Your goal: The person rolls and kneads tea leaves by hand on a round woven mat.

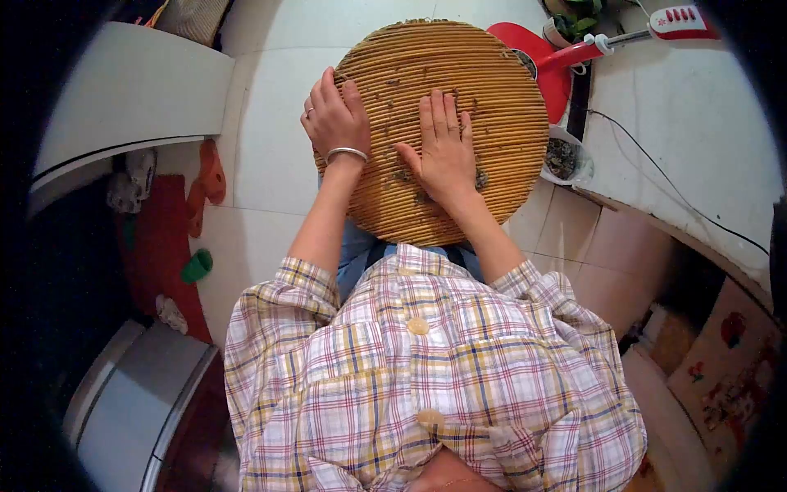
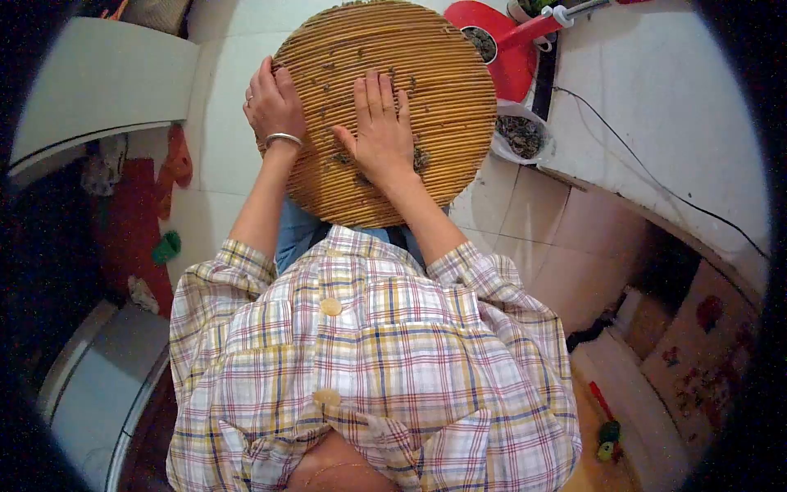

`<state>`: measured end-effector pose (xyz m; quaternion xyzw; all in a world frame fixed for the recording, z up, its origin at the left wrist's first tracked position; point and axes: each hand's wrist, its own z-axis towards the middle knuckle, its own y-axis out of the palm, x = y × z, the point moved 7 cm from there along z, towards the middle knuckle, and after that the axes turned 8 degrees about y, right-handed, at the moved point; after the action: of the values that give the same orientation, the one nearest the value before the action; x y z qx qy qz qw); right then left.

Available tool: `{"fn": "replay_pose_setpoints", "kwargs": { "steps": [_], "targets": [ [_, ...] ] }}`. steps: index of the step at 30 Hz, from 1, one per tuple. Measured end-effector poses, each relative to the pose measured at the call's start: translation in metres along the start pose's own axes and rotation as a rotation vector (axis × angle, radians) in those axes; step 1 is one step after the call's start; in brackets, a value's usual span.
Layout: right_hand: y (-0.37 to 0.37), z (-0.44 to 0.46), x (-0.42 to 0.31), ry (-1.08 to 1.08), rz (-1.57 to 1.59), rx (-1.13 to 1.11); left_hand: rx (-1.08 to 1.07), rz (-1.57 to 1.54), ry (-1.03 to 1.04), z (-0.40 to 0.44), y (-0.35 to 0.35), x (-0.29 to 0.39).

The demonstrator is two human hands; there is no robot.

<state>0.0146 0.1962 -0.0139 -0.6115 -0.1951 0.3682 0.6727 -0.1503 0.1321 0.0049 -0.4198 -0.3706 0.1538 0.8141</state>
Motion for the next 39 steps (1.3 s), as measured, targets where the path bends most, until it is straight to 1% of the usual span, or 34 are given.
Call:
{"fn": "replay_pose_setpoints", "kwargs": {
  "steps": [5,7,9,11,13,15,17,19,21,23,24,25,27,28,31,33,35,37,39],
  "targets": [
    [0.006,0.056,-0.006,0.024,0.053,0.090,0.022,0.040,0.004,0.000,0.000,0.001],
    [0.007,0.078,-0.005,0.070,0.100,0.133,0.014,0.036,0.001,0.004,0.000,0.002],
    [0.004,0.071,-0.004,0.078,0.100,0.107,-0.014,0.035,-0.013,0.000,-0.001,-0.001],
    [0.000,0.044,-0.001,0.052,0.068,0.015,-0.016,0.011,-0.014,0.001,-0.001,0.001],
    [-0.001,0.017,0.008,0.056,0.044,-0.011,-0.021,-0.008,-0.020,0.001,-0.003,0.002],
    [-0.003,0.008,0.020,0.151,-0.021,0.028,-0.024,-0.024,-0.028,0.002,-0.001,0.002],
    [0.001,0.028,0.025,0.195,-0.031,0.056,-0.018,-0.029,-0.030,0.000,0.000,0.000],
    [-0.001,0.064,0.028,0.230,0.116,0.137,-0.023,-0.013,-0.029,-0.002,0.002,0.000],
    [0.003,0.078,0.026,0.219,0.107,0.161,-0.015,0.010,-0.029,0.001,0.002,-0.002],
    [0.008,0.079,0.023,0.162,0.153,0.125,0.002,0.054,-0.005,0.000,0.001,0.000],
    [0.006,0.070,0.015,0.087,0.057,0.096,0.006,0.052,-0.002,0.002,0.001,0.002],
    [0.003,0.058,0.013,0.085,0.057,0.100,0.005,0.038,-0.003,0.003,0.001,0.002],
    [-0.001,0.021,-0.004,-0.048,0.080,0.005,-0.013,0.028,-0.014,-0.002,0.001,0.000],
    [-0.002,0.010,-0.005,-0.065,0.103,-0.001,-0.017,0.015,-0.019,-0.003,0.002,-0.002],
    [-0.002,0.018,-0.005,-0.018,0.060,0.045,-0.016,0.008,-0.019,0.002,0.002,0.000],
    [0.004,0.048,-0.010,-0.010,0.049,0.065,-0.013,0.013,-0.012,-0.002,0.003,0.000],
    [0.006,0.082,-0.012,0.055,0.090,0.183,-0.014,0.041,-0.014,0.001,0.003,-0.001],
    [0.011,0.090,-0.013,0.054,0.103,0.198,-0.021,0.029,-0.020,0.002,0.001,-0.001],
    [0.012,0.083,-0.014,0.011,0.127,0.095,-0.040,0.010,-0.036,0.002,0.002,-0.002]
  ]
}}
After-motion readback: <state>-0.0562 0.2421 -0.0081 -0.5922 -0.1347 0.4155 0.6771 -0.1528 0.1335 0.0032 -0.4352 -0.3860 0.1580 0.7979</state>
